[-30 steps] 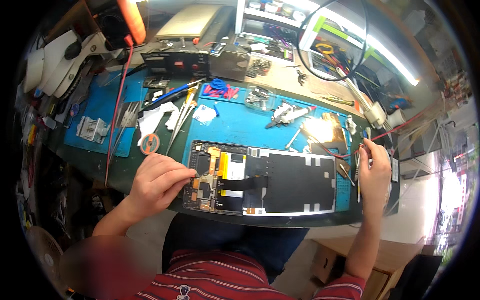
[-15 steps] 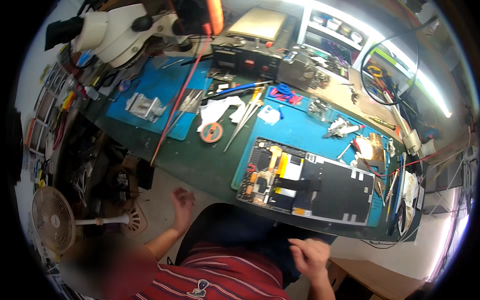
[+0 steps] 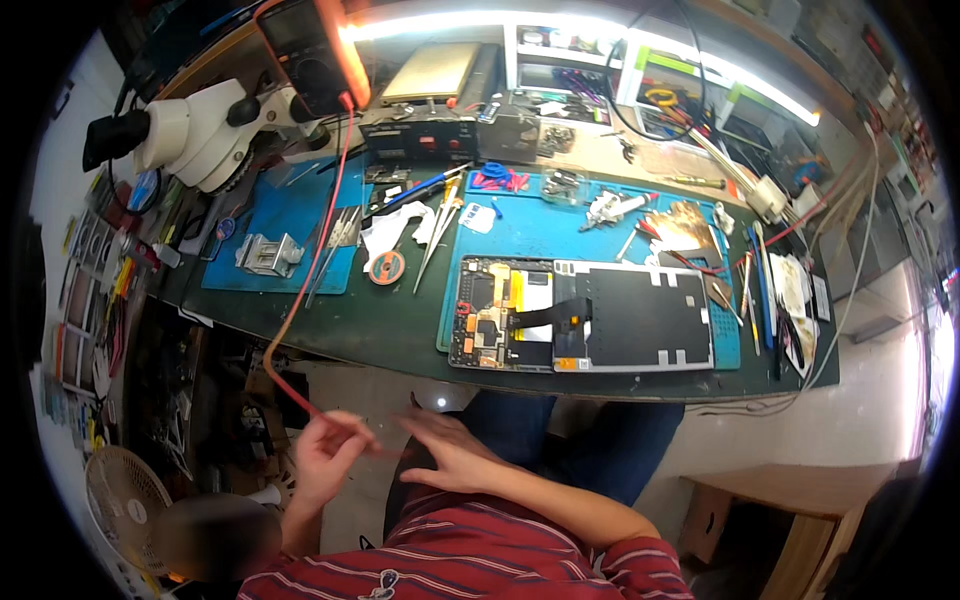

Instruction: The person works on a disassembled tablet at a cluttered electronics repair bench. They connect a USB cable to a desktop computer, then return to the tablet to use a multimeter, probing various points on the motherboard and battery connector while the device remains open.

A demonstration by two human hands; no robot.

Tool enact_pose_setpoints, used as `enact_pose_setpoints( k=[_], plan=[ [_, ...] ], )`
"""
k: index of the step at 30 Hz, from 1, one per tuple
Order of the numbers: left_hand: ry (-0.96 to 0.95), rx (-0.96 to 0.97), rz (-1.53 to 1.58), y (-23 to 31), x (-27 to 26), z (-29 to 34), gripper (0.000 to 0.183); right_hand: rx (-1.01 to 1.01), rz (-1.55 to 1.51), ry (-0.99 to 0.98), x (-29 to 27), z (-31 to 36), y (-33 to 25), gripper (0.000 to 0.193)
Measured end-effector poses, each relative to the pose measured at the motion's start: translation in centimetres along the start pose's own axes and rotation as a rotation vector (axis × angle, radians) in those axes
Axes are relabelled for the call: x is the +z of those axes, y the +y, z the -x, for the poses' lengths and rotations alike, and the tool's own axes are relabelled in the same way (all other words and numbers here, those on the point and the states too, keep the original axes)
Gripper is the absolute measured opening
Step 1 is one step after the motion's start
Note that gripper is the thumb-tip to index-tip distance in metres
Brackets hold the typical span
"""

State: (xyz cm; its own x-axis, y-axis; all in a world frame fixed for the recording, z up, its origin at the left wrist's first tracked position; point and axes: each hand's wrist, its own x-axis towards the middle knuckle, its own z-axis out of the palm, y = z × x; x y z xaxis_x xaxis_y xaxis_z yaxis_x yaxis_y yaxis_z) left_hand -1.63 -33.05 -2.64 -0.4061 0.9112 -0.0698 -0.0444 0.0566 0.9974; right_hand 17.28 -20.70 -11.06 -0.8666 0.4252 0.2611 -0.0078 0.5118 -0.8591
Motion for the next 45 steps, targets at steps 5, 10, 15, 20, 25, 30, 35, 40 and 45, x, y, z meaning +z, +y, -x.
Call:
enact_pose_setpoints(
  k=[5, 10, 15, 20, 25, 30, 35, 40, 45],
  plan=[
    [0.112, 0.358, 0.632, 7.6, -5.6, -1.1, 0.023, 0.220, -0.099, -0.087, -0.9, 2.5, -0.8, 0.038],
    [0.106, 0.320, 0.732, 8.8, -8.0, -0.4, 0.032, 0.136, 0.371, 0.294, -9.7, 9.3, -7.3, 0.040],
    [-0.012, -0.238, 0.385, 6.2, -5.6, -2.4, 0.027, 0.212, 0.855, 0.961, -13.5, 15.5, -10.1, 0.025],
    [-0.421, -0.488, -0.157, 5.7, -0.7, -4.1, 0.030, 0.114, 0.768, 1.264, -15.4, 15.0, -10.6, 0.056],
    [-0.208, 0.049, -0.400, 11.0, -0.1, -8.4, 0.027, 0.011, 0.659, 1.083, -17.9, 13.3, -12.2, 0.068],
    [0.145, 0.495, -0.497, 14.6, 0.0, -21.4, 0.032, -0.088, 0.773, 1.090, -19.6, 10.6, -12.9, 0.059],
    [0.264, 0.589, -0.625, 15.7, 1.1, -30.7, 0.032, -0.077, 0.782, 1.001, -22.2, 9.1, -13.3, 0.044],
    [-0.012, 0.688, -0.523, 14.5, 7.4, -26.1, 0.014, 0.159, 0.395, 0.632, -25.6, 4.1, -13.5, 0.032],
    [-0.537, 1.145, -0.639, 11.9, 13.6, -21.3, 0.050, 0.145, 0.196, 0.277, -27.2, -2.8, -10.2, 0.030]
  ],
)
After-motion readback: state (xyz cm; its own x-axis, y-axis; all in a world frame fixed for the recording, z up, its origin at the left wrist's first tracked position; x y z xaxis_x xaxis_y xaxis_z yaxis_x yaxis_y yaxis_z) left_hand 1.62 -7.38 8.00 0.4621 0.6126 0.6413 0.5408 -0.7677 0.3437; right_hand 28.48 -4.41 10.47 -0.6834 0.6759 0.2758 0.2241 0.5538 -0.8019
